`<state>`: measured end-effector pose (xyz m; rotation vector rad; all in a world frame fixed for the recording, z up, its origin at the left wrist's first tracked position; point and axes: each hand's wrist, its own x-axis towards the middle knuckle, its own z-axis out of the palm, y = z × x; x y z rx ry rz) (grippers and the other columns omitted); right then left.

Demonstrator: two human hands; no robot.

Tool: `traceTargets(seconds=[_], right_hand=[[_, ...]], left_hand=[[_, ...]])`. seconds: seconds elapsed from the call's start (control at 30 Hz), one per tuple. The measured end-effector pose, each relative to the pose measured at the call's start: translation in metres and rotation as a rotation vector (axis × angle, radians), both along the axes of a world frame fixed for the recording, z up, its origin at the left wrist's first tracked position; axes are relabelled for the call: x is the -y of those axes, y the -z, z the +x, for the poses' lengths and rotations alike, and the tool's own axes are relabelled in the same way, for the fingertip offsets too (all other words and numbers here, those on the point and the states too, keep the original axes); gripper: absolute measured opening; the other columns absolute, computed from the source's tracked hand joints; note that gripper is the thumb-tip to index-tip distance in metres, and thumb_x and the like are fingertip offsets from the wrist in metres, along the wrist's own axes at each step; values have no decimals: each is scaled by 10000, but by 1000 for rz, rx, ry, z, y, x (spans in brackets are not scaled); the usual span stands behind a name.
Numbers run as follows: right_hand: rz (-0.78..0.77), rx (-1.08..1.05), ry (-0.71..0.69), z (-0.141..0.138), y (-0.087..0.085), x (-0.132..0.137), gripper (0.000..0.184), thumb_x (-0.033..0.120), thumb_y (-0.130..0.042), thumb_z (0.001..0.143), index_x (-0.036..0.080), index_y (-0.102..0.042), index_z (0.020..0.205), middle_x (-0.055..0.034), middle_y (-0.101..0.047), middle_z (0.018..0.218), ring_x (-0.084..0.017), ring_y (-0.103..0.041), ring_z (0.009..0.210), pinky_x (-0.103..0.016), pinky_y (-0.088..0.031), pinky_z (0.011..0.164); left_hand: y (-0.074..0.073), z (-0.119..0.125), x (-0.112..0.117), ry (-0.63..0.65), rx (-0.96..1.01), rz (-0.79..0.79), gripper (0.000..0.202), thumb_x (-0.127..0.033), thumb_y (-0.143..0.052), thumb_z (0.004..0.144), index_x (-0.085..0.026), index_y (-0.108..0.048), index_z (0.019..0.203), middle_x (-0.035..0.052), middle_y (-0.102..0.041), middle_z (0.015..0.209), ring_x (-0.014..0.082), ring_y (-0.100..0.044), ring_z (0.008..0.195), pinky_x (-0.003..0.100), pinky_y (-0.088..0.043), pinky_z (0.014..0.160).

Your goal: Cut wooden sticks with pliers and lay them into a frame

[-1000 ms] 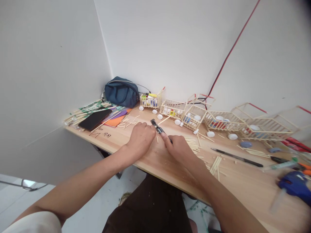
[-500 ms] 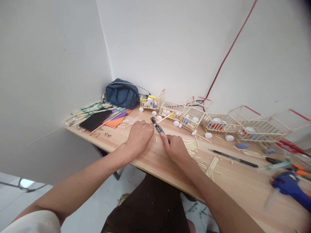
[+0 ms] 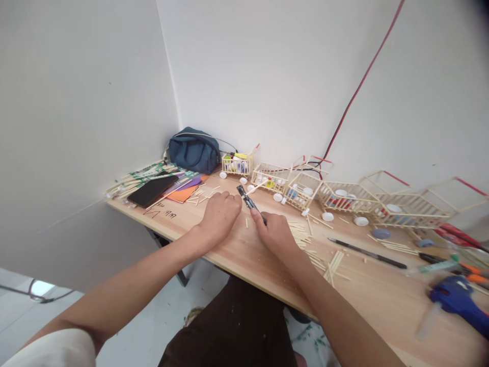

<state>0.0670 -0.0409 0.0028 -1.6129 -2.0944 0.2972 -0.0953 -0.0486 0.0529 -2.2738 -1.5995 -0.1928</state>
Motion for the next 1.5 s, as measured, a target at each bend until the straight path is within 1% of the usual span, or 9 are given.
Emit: traceTargets(seconds=[0.43, 0.63, 0.77, 0.9, 1.0, 1.07, 1.17, 1.3, 1.5], right_hand=[[-156, 141, 51, -8, 1, -10, 778, 696, -204, 905, 123, -706, 745, -205, -703, 754, -238, -636, 651, -303, -325, 558], [-128, 243, 55, -12, 4, -12, 753, 657, -210, 922, 121, -726, 806, -218, -709, 806, -286, -668, 737, -321, -357, 595], [-115, 221, 38, -8, 6, -12, 740, 661, -213, 921, 138, -702, 736, -196, -699, 752, -261, -655, 697, -307, -359, 580], [-67, -67, -7, 7, 3, -15, 731, 675, -198, 918, 165, -598, 579, -117, -631, 580, -190, -596, 571, -283, -377, 555], [-82, -476, 23, 23, -3, -17, 741, 736, -189, 882, 168, -585, 617, -64, -583, 521, -152, -552, 470, -262, -404, 487], [-103, -706, 94, 33, -7, -19, 756, 781, -195, 846, 164, -604, 692, -55, -587, 530, -150, -544, 443, -257, -407, 432], [-93, -889, 174, 47, -11, -26, 797, 825, -177, 804, 163, -617, 756, -67, -602, 551, -161, -564, 461, -258, -422, 410], [-80, -980, 205, 55, -12, -33, 801, 844, -190, 781, 171, -625, 769, -76, -608, 559, -173, -581, 479, -269, -448, 424], [-98, -954, 195, 51, -11, -30, 810, 831, -196, 796, 152, -637, 787, -63, -588, 527, -156, -552, 440, -269, -443, 412]], left_hand=[[41, -8, -4, -88, 141, -59, 225, -55, -398, 867, -114, -601, 947, 139, -664, 845, 255, -646, 920, 307, -469, 676], [55, -10, -6, -136, 219, -42, 171, -125, -406, 901, -144, -573, 930, 109, -648, 854, 239, -634, 896, 296, -438, 656], [59, -16, -9, -168, 310, -14, 155, -166, -425, 905, -157, -577, 931, 98, -647, 853, 230, -621, 878, 295, -417, 670], [61, -28, -16, -93, 635, 11, 211, -251, -412, 928, -177, -601, 872, 56, -650, 812, 198, -597, 842, 285, -416, 725], [61, -36, -25, 19, 923, -29, 214, -271, -444, 900, -165, -607, 811, 28, -647, 804, 165, -580, 787, 260, -427, 723], [58, -40, -35, 52, 996, -64, 215, -279, -469, 878, -152, -608, 775, 23, -638, 785, 152, -570, 749, 246, -423, 690], [51, -45, -59, 88, 871, -45, 235, -292, -477, 879, -144, -626, 773, 27, -635, 774, 150, -558, 738, 244, -397, 673], [39, -52, -108, 124, 362, 5, 254, -207, -424, 900, -124, -664, 907, 90, -647, 934, 172, -563, 847, 262, -376, 733], [44, -56, -162, 215, 175, -124, 193, -178, -521, 859, -97, -696, 854, 125, -646, 878, 210, -569, 903, 288, -363, 797]])
